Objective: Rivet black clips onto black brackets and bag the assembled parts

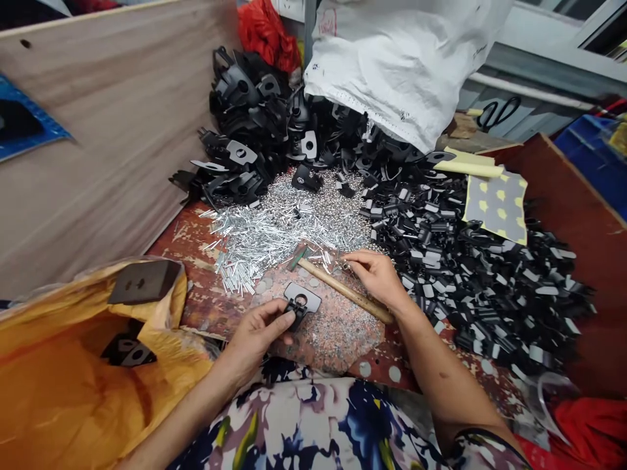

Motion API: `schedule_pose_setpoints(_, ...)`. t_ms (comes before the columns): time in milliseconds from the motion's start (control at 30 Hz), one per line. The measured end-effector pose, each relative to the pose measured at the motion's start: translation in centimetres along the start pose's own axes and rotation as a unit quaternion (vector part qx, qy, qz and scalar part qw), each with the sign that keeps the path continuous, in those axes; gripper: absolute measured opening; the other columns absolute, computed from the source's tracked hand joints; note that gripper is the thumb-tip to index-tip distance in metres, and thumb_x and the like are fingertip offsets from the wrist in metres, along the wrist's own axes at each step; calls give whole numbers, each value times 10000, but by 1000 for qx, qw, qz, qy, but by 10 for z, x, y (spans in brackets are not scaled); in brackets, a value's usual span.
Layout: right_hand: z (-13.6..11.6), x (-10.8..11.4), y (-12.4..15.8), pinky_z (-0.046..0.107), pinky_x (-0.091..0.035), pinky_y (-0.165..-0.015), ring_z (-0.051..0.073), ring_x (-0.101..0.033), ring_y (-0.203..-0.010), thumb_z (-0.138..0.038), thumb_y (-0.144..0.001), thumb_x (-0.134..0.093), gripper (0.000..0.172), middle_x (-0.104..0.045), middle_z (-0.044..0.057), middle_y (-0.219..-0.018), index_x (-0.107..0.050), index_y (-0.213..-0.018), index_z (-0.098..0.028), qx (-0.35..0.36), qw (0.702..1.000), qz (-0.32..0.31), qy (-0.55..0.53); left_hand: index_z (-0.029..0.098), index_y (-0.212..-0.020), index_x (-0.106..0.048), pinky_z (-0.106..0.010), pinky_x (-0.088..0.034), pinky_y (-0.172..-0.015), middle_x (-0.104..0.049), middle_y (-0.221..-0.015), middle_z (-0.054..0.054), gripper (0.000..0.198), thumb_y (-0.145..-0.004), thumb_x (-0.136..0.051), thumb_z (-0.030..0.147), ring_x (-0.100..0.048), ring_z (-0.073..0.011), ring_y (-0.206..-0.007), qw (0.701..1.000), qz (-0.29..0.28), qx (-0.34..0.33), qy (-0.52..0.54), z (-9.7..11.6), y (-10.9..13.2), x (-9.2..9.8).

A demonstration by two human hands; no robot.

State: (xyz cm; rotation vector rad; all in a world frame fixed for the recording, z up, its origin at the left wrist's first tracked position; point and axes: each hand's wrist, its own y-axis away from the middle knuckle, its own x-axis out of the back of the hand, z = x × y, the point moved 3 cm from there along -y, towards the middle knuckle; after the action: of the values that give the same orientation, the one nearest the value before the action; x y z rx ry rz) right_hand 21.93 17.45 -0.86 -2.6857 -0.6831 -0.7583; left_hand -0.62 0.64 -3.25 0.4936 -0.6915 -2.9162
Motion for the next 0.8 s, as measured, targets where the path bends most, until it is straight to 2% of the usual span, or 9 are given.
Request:
schedule_pose_setpoints(100, -5, 6, -7, 406, -472, -930, 218, -659, -1016, -78, -922, -523, 343, -766, 39, -1069, -786, -1030, -270, 58, 977, -17, 205, 179, -751, -650, -211, -396, -549, -540, -719, 38, 304, -781, -809, 436, -542, -83, -550, 1000, 10, -3, 2, -1, 0, 1)
schedule_pose_setpoints(200, -14, 0, -23, 415, -411, -872, 252, -592, -996, -143, -954, -562, 245, -735, 56, -1010, -768, -1010, -261, 102, 936, 5, 337, 177, -740, -645, -212, -392, -553, -539, -741, 35, 317, -770, -814, 443, -541, -81, -555, 1000, 16, -5, 2, -2, 0, 1)
schedule_pose_setpoints(300, -19, -15, -43, 420, -367, -845, 269, -545, -975, -215, -949, -624, 154, -704, 77, -935, -737, -846, -228, 135, 911, -38, 389, 183, -743, -641, -220, -390, -554, -536, -741, 32, 313, -787, -795, 451, -537, -88, -557, 1000, 18, -9, -9, -2, 0, 1)
schedule_pose_setpoints(367, -22, -19, -51, 422, -362, -845, 262, -537, -953, -182, -937, -626, 191, -693, 83, -886, -697, -761, -205, 116, 918, -52, 376, 195, -755, -645, -237, -398, -555, -536, -723, 29, 286, -813, -763, 449, -526, -104, -560, 999, 18, -28, -36, 1, 0, 3)
schedule_pose_setpoints(467, -31, -20, -44, 388, -405, -832, 212, -569, -893, -186, -947, -607, 180, -696, 45, -853, -683, -785, -205, 52, 972, -71, 220, 213, -766, -667, -286, -452, -645, -597, -764, -5, 209, -850, -726, 395, -576, -167, -689, 976, 40, -133, -168, 14, 1, 7)
schedule_pose_setpoints(533, -40, -25, -25, 331, -446, -757, 162, -591, -798, -234, -942, -617, 141, -692, 5, -825, -687, -821, -220, -5, 987, -153, 37, 221, -812, -691, -336, -471, -753, -667, -854, -41, 157, -852, -735, 366, -613, -222, -839, 927, 54, -225, -297, 27, 3, 4)
schedule_pose_setpoints(600, -50, -37, -2, 279, -450, -655, 124, -579, -691, -267, -890, -670, 78, -672, -26, -771, -677, -824, -227, -60, 956, -258, -123, 224, -851, -701, -378, -465, -808, -710, -910, -65, 151, -853, -744, 369, -623, -254, -891, 869, 29, -287, -403, 38, 5, -3)
schedule_pose_setpoints(667, -57, -48, 18, 246, -422, -578, 99, -544, -610, -271, -818, -733, 103, -633, -57, -700, -639, -822, -229, -107, 916, -318, -221, 224, -806, -688, -387, -462, -787, -722, -874, -68, 166, -886, -705, 369, -622, -245, -816, 824, -20, -321, -467, 44, 6, -13)
schedule_pose_setpoints(800, -54, -61, 34, 220, -401, -546, 76, -524, -566, -275, -772, -770, 230, -582, -92, -655, -557, -839, -224, -147, 890, -307, -303, 238, -698, -659, -359, -460, -698, -711, -777, -67, 263, -933, -607, 345, -596, -232, -707, 781, -60, -352, -512, 48, 8, -25)
